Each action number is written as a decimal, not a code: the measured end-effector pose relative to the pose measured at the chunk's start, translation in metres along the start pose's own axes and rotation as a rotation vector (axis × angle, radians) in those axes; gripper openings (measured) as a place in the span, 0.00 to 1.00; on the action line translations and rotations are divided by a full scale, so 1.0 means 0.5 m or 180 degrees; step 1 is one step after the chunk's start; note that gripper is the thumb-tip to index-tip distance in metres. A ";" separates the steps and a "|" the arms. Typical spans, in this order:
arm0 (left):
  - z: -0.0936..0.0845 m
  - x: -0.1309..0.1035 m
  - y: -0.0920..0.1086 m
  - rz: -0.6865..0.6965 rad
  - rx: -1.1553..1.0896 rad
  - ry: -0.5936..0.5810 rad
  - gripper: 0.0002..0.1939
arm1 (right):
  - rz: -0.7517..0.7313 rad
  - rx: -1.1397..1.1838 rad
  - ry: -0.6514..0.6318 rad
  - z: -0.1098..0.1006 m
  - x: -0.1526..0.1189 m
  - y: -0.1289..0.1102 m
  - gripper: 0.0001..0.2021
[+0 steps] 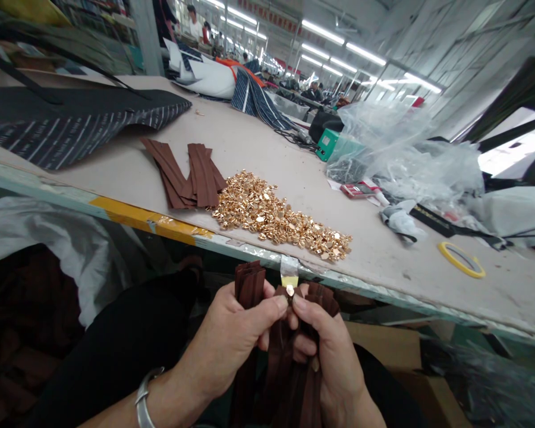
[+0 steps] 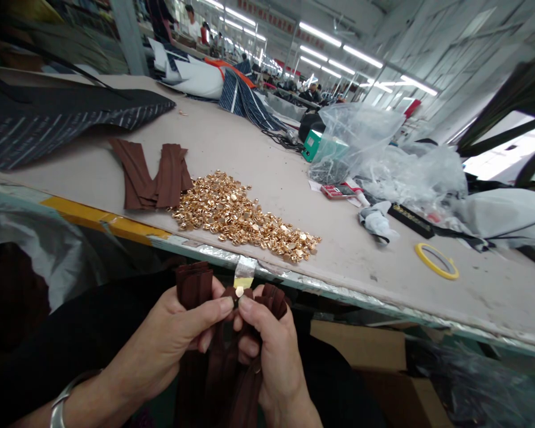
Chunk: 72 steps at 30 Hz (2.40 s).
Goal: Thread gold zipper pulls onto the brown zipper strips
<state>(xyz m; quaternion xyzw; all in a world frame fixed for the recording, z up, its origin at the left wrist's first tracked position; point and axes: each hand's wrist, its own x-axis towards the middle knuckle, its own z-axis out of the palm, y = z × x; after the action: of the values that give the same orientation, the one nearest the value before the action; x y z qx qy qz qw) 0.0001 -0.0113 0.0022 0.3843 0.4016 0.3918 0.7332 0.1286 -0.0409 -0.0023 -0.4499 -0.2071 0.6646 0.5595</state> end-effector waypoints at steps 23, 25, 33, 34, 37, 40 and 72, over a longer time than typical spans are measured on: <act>0.004 0.009 0.019 0.0495 0.0553 0.0119 0.10 | -0.0108 -0.0194 0.0208 0.010 0.003 -0.012 0.16; 0.005 0.010 0.020 0.0566 0.0623 0.0135 0.11 | -0.0103 -0.0232 0.0191 0.009 0.004 -0.014 0.16; -0.001 0.007 -0.011 0.0265 0.0042 0.0068 0.10 | -0.0239 -0.0454 -0.0001 -0.008 0.006 0.000 0.15; -0.002 0.008 -0.012 0.0258 0.0041 0.0063 0.10 | -0.0246 -0.0434 0.0013 -0.008 0.006 0.003 0.15; 0.001 0.009 -0.004 0.0343 0.0149 0.0096 0.10 | -0.0307 -0.0346 0.0155 -0.004 0.008 0.008 0.16; 0.007 0.009 0.009 0.0517 0.0392 0.0164 0.10 | -0.0410 -0.0330 0.0226 0.001 0.008 0.005 0.16; 0.011 -0.001 -0.010 0.0543 0.0612 0.0278 0.13 | -0.1661 -0.2906 0.0494 0.017 0.007 -0.045 0.13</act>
<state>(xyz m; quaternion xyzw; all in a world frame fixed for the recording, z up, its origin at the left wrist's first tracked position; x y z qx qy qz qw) 0.0063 -0.0148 0.0002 0.4681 0.4347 0.4288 0.6388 0.1339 -0.0292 0.0182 -0.6290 -0.5383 0.3103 0.4672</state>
